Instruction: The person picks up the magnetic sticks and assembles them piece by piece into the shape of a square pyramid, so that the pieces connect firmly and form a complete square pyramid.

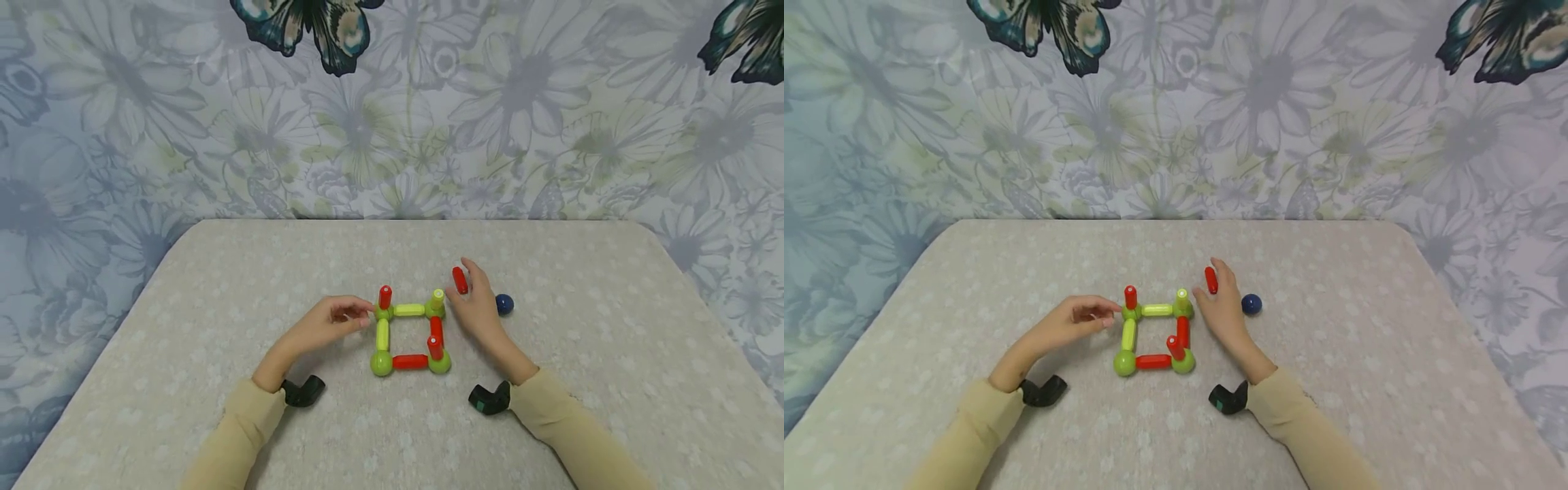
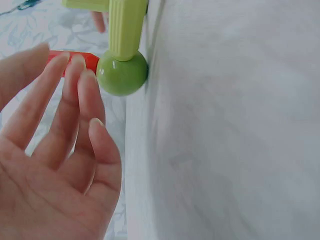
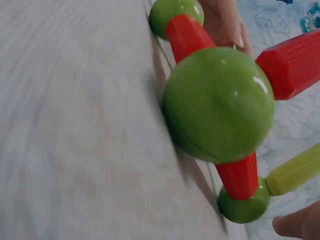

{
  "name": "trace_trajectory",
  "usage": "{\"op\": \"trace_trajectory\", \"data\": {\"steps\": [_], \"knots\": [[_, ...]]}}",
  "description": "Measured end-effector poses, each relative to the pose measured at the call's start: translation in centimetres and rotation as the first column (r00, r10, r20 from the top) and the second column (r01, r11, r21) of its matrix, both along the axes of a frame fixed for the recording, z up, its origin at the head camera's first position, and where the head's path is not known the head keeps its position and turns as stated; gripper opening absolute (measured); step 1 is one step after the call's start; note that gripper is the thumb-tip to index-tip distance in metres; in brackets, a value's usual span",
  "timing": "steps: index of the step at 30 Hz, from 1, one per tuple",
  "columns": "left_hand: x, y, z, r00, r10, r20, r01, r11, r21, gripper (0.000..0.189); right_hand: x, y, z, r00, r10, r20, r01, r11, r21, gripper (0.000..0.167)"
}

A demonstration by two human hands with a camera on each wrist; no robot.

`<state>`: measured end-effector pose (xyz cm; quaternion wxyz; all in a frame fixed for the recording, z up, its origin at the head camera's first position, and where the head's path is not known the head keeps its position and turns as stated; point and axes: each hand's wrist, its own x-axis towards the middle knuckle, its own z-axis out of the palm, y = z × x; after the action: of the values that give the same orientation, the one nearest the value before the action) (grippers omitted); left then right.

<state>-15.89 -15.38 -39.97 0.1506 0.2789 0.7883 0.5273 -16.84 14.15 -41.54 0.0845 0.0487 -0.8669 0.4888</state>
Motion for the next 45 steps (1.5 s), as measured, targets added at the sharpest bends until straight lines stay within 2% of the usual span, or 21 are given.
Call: {"op": "trace_trajectory", "data": {"steps": [3, 5, 7, 9, 10, 12, 16, 19, 22, 27, 30, 36, 41, 45], "knots": [[-0.7, 0.9, 0.0, 0.995, 0.101, -0.016, -0.100, 0.994, 0.045, 0.023, -0.1, -0.2, -0.9, 0.999, -0.038, -0.037, 0.038, 0.999, 0.012, 0.059], [-0.9, 1.5, 0.1, 0.984, 0.180, -0.018, -0.178, 0.982, 0.067, 0.023, -0.2, -0.2, -1.2, 0.997, -0.045, -0.065, 0.046, 0.999, 0.018, 0.058], [-0.8, 2.0, 0.8, 0.971, 0.239, -0.013, -0.237, 0.968, 0.088, 0.025, -0.3, -0.1, -1.4, 0.995, -0.042, -0.088, 0.046, 0.998, 0.038, 0.057], [-0.4, 2.4, 1.6, 0.964, 0.267, 0.002, -0.266, 0.959, 0.093, 0.031, -0.4, 0.0, -1.6, 0.993, -0.035, -0.114, 0.042, 0.997, 0.065, 0.056], [-0.3, 2.5, 1.8, 0.963, 0.268, 0.013, -0.268, 0.958, 0.097, 0.035, -0.5, 0.0, -1.6, 0.991, -0.032, -0.130, 0.044, 0.996, 0.084, 0.055], [-0.5, 2.6, 1.7, 0.969, 0.248, 0.016, -0.248, 0.963, 0.105, 0.044, -0.5, 0.1, -1.8, 0.985, -0.037, -0.168, 0.056, 0.992, 0.109, 0.052], [-0.8, 2.7, 1.2, 0.980, 0.197, 0.024, -0.199, 0.972, 0.125, 0.053, -0.9, 0.1, -2.0, 0.976, -0.066, -0.207, 0.087, 0.992, 0.093, 0.042], [-0.5, 2.8, 1.7, 0.984, 0.176, 0.014, -0.177, 0.976, 0.126, 0.053, -1.2, 0.1, -2.0, 0.973, -0.097, -0.211, 0.107, 0.993, 0.038, 0.034], [-0.4, 3.0, 1.6, 0.987, 0.161, -0.020, -0.158, 0.981, 0.116, 0.053, -1.4, 0.2, -1.9, 0.970, -0.124, -0.210, 0.124, 0.992, -0.013, 0.030], [-0.3, 3.4, 1.2, 0.990, 0.138, -0.031, -0.135, 0.986, 0.097, 0.046, -1.2, 0.4, -1.8, 0.977, -0.159, -0.141, 0.139, 0.980, -0.142, 0.027], [-0.3, 3.5, 1.0, 0.991, 0.133, -0.029, -0.131, 0.988, 0.081, 0.044, -0.9, 0.4, -1.6, 0.984, -0.164, -0.073, 0.141, 0.958, -0.248, 0.026], [-0.2, 3.7, 0.7, 0.990, 0.134, -0.032, -0.132, 0.989, 0.065, 0.038, -0.5, 0.3, -1.1, 0.985, -0.155, 0.069, 0.170, 0.909, -0.382, 0.026], [-0.2, 3.9, 0.5, 0.988, 0.146, -0.049, -0.142, 0.987, 0.068, 0.032, 0.2, 0.4, -0.2, 0.985, -0.099, 0.139, 0.158, 0.833, -0.530, 0.032], [-0.2, 3.9, 0.5, 0.984, 0.158, -0.081, -0.153, 0.986, 0.066, 0.029, 1.1, 0.5, 0.8, 0.980, -0.047, 0.191, 0.160, 0.759, -0.631, 0.037]]}}
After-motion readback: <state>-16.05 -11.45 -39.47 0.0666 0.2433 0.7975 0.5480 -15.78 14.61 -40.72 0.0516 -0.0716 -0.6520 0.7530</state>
